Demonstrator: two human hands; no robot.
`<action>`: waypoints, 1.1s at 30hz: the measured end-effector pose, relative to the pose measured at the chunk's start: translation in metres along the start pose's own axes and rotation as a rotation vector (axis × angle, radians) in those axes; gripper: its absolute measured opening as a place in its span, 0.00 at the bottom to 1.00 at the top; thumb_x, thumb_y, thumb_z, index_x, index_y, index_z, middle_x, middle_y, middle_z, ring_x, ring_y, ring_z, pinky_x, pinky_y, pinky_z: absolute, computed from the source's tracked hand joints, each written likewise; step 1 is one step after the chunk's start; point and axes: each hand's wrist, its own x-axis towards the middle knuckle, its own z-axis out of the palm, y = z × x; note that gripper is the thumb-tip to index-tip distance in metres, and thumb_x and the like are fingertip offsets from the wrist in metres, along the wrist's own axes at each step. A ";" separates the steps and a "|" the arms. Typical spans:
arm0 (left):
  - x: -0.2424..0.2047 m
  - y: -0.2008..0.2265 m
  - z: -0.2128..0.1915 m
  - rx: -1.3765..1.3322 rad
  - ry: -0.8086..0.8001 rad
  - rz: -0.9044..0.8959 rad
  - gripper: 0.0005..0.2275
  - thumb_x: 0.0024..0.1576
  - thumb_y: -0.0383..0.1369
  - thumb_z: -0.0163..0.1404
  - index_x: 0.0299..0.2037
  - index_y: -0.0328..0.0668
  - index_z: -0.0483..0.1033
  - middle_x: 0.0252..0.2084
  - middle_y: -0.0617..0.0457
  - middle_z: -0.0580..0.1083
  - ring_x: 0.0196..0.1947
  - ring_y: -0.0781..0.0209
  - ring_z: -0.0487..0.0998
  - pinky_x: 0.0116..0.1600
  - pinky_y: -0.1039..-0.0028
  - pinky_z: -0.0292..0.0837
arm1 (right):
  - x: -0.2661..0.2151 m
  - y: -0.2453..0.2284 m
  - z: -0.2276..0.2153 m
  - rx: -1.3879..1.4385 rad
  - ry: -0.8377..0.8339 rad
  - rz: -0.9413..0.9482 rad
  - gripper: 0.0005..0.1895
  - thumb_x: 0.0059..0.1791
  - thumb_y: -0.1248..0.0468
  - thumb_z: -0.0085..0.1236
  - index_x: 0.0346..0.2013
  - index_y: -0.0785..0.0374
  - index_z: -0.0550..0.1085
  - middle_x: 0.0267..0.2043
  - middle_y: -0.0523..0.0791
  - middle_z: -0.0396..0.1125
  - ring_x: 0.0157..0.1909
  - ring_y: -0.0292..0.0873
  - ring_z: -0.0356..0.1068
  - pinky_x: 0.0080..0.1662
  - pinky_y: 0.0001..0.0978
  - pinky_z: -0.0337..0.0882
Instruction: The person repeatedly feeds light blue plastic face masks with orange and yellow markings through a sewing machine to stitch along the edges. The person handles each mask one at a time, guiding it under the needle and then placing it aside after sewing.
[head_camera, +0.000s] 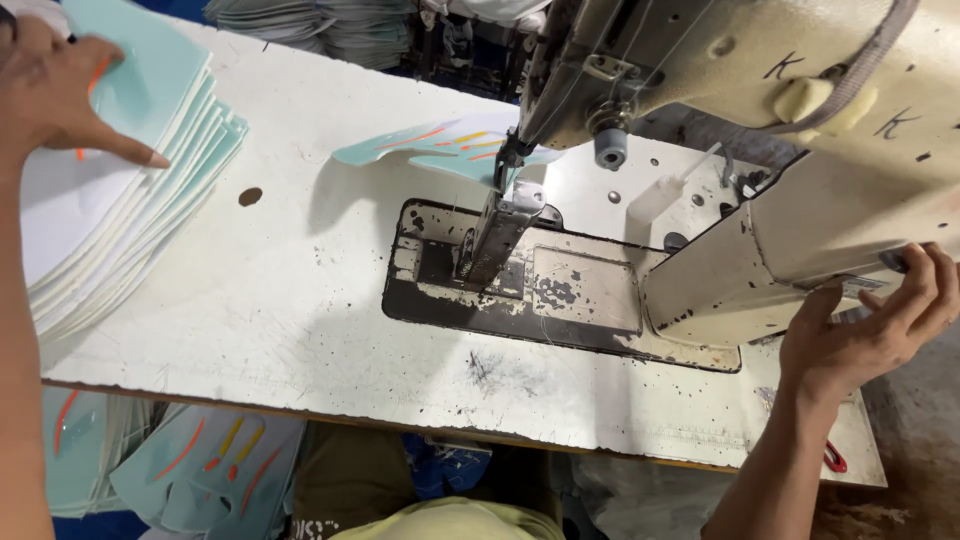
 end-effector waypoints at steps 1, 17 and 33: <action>-0.001 0.001 -0.006 -0.001 -0.006 -0.003 0.63 0.14 0.71 0.66 0.65 0.43 0.73 0.56 0.37 0.73 0.60 0.41 0.74 0.59 0.60 0.72 | -0.008 0.008 0.002 0.004 -0.004 -0.004 0.33 0.46 0.78 0.48 0.67 0.68 0.64 0.71 0.50 0.53 0.67 0.48 0.65 0.45 0.32 0.73; -0.109 0.286 -0.245 -1.458 0.055 0.264 0.23 0.56 0.31 0.61 0.64 0.48 0.76 0.33 0.49 0.71 0.29 0.68 0.69 0.34 0.74 0.68 | -0.072 -0.237 0.056 1.399 -0.968 0.503 0.27 0.53 0.55 0.57 0.63 0.69 0.69 0.51 0.49 0.74 0.45 0.39 0.73 0.48 0.32 0.74; -0.056 0.305 -0.219 -1.582 -0.066 0.107 0.23 0.57 0.37 0.59 0.63 0.45 0.74 0.44 0.57 0.81 0.29 0.73 0.74 0.36 0.76 0.74 | -0.052 -0.233 0.083 1.473 -0.747 0.788 0.11 0.54 0.63 0.60 0.33 0.69 0.80 0.26 0.40 0.68 0.27 0.30 0.61 0.29 0.22 0.61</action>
